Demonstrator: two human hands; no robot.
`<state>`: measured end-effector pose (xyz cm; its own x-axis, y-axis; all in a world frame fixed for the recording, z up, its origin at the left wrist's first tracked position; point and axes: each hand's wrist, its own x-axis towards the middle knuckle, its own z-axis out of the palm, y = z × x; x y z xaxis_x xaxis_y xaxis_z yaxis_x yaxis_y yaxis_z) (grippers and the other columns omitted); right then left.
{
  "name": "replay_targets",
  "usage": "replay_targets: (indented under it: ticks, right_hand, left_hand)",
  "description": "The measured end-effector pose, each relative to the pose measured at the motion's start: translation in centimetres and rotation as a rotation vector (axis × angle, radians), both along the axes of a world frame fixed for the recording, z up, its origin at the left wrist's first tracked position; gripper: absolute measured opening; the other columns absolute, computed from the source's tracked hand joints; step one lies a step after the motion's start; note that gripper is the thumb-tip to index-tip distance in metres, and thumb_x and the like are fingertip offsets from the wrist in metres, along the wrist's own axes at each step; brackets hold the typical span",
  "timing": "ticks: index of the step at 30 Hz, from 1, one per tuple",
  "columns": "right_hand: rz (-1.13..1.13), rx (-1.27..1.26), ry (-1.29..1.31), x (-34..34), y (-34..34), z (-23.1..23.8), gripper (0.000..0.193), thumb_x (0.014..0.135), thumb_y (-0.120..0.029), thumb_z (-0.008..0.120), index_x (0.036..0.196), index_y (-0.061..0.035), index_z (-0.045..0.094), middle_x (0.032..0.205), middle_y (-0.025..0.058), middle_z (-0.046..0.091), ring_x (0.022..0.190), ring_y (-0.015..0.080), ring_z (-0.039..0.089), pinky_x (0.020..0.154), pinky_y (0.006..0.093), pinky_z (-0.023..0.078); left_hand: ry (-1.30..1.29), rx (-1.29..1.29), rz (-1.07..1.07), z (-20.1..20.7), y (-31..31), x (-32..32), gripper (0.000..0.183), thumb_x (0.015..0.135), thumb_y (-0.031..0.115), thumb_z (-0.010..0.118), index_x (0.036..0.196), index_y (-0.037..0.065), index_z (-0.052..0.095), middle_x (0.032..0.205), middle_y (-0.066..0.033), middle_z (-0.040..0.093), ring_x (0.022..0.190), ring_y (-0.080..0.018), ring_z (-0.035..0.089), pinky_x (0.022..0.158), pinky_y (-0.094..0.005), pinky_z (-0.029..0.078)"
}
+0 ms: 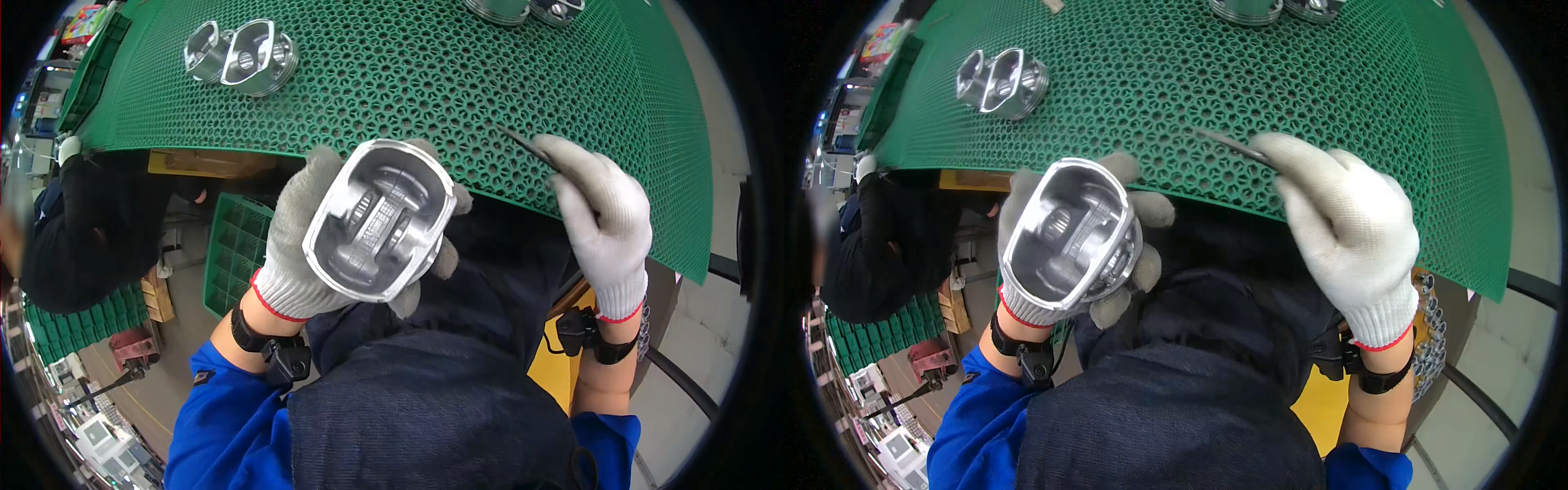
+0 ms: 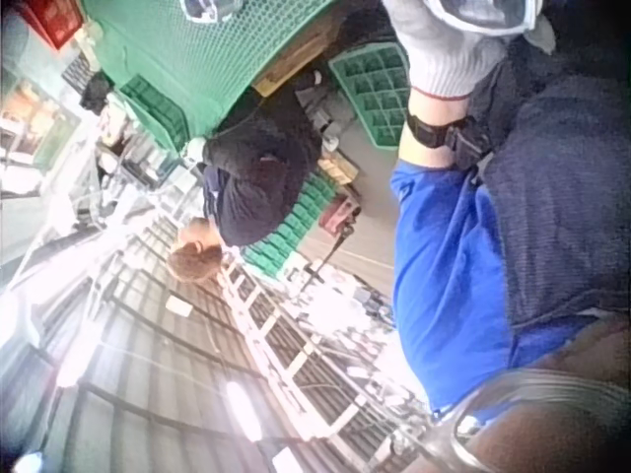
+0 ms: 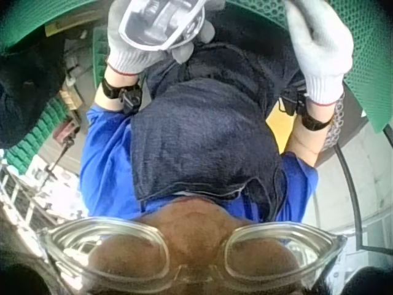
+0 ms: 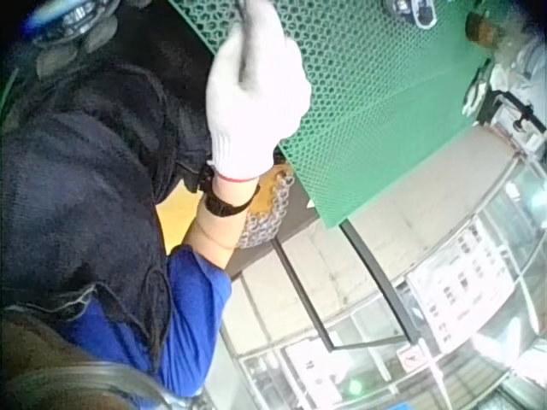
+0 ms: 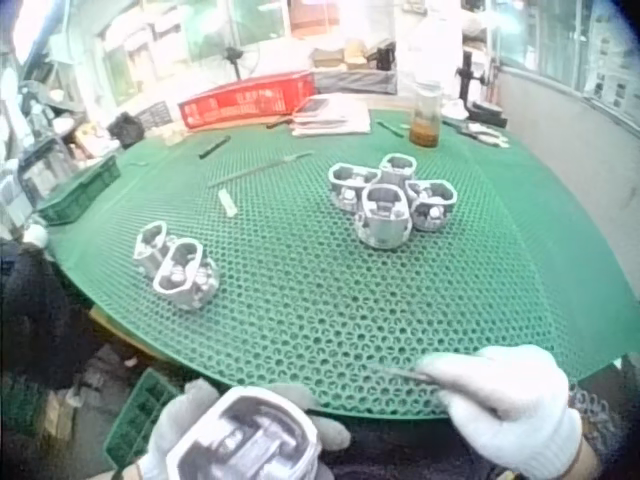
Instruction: Inspecting and deburring metal pistons using a manual tool.
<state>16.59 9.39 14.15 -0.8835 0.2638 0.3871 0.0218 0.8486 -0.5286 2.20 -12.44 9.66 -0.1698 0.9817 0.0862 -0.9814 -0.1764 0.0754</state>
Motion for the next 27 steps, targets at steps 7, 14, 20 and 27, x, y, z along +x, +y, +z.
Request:
replay_targets:
  ticks: [7,14,20,27]
  right_hand:
    - [0.052,-0.231,0.021,0.9,-0.4,-1.1,0.029,0.079,0.004,0.062,0.106,-0.0033,0.070,0.080,0.0118,0.067,0.065,0.0227,0.064,0.060,0.0314,0.050]
    - [0.183,-0.263,-0.064,0.3,-3.3,-1.5,0.031,0.076,-0.005,0.068,0.107,-0.0116,0.071,0.066,0.0082,0.060,0.058,0.0233,0.061,0.055,0.0323,0.048]
    - [0.240,-0.288,-0.111,0.4,-3.5,-0.8,0.032,0.076,-0.003,0.067,0.108,-0.0081,0.070,0.069,0.0089,0.062,0.058,0.0230,0.061,0.055,0.0313,0.048]
    - [0.100,-0.458,-0.056,1.3,-2.7,-0.8,0.032,0.076,0.002,0.065,0.108,-0.0035,0.070,0.073,0.0103,0.065,0.061,0.0215,0.063,0.059,0.0301,0.049]
  left_hand:
    - [-0.089,-0.201,0.118,2.1,0.3,-0.2,0.084,0.093,0.060,0.047,0.144,-0.004,0.026,0.139,-0.0384,0.033,0.112,-0.0543,0.053,0.070,-0.0508,0.063]
    - [0.083,-0.307,0.300,2.8,0.9,1.2,0.070,0.096,0.055,0.044,0.143,0.003,0.037,0.134,-0.0343,0.045,0.068,-0.0319,0.068,0.050,-0.0325,0.058]
    - [0.080,-0.296,0.274,2.7,1.0,1.0,0.078,0.089,0.067,0.047,0.127,-0.001,0.053,0.117,-0.0292,0.059,0.076,-0.0327,0.069,0.055,-0.0432,0.059]
    - [0.496,-0.442,0.899,4.0,1.6,1.4,0.094,0.085,0.074,0.047,0.140,-0.001,0.038,0.139,-0.0286,0.041,0.111,-0.0377,0.061,0.082,-0.0460,0.059]
